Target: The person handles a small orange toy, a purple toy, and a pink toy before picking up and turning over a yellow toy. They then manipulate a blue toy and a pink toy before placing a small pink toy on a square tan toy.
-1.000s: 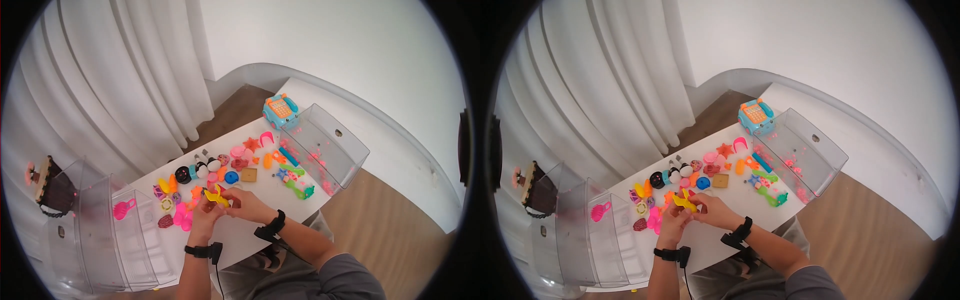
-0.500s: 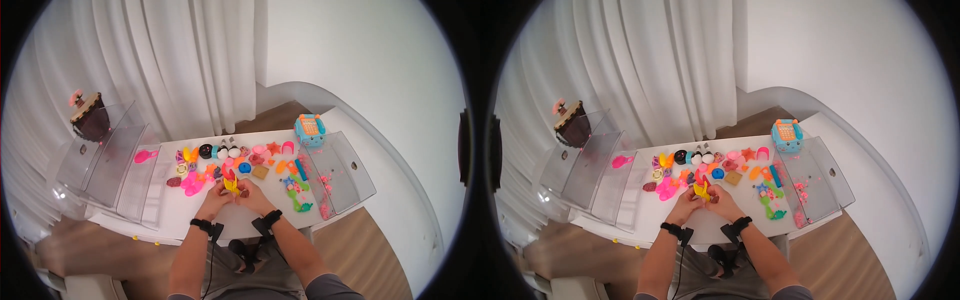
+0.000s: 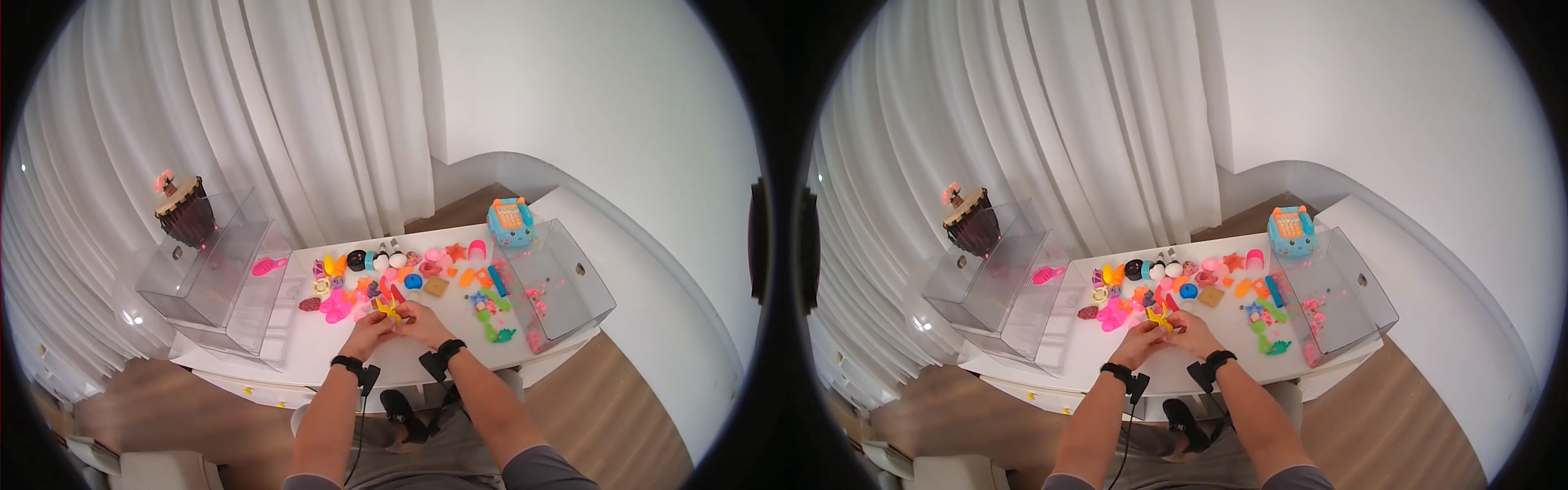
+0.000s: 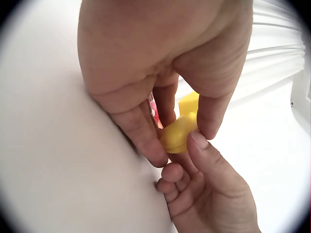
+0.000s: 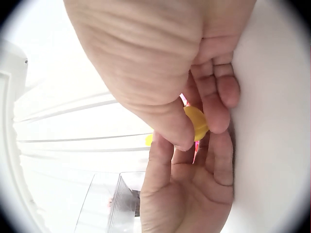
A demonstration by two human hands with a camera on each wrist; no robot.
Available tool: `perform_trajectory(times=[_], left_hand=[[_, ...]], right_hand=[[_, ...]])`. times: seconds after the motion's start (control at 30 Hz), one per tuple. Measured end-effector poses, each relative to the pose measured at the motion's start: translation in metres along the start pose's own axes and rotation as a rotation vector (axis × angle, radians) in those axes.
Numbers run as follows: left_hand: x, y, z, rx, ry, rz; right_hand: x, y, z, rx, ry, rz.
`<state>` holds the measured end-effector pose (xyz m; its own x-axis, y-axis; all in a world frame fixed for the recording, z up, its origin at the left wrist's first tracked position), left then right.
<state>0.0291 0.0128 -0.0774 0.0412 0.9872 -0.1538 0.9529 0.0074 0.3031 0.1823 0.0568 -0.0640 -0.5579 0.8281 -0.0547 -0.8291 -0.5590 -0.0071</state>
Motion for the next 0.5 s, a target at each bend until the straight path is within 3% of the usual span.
perform_trajectory(times=[0.27, 0.5], left_hand=[[0.003, -0.006, 0.002, -0.131, 0.031, 0.049], [0.006, -0.010, 0.000, -0.207, -0.011, 0.091]], right_hand=[[0.003, 0.002, 0.000, -0.092, 0.019, -0.021], [0.004, 0.005, 0.010, -0.141, 0.156, -0.012]])
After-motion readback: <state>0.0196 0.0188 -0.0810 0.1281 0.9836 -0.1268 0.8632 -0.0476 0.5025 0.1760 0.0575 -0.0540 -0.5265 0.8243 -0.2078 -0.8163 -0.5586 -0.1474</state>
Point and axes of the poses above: each hand's wrist, its own x-axis towards the middle knuckle, its own y-axis out of the palm, z = x × y, the point moved 6 cm from there along x, towards the middle knuckle, and after that the axes turned 9 degrees about y, right-handed, at the moved point
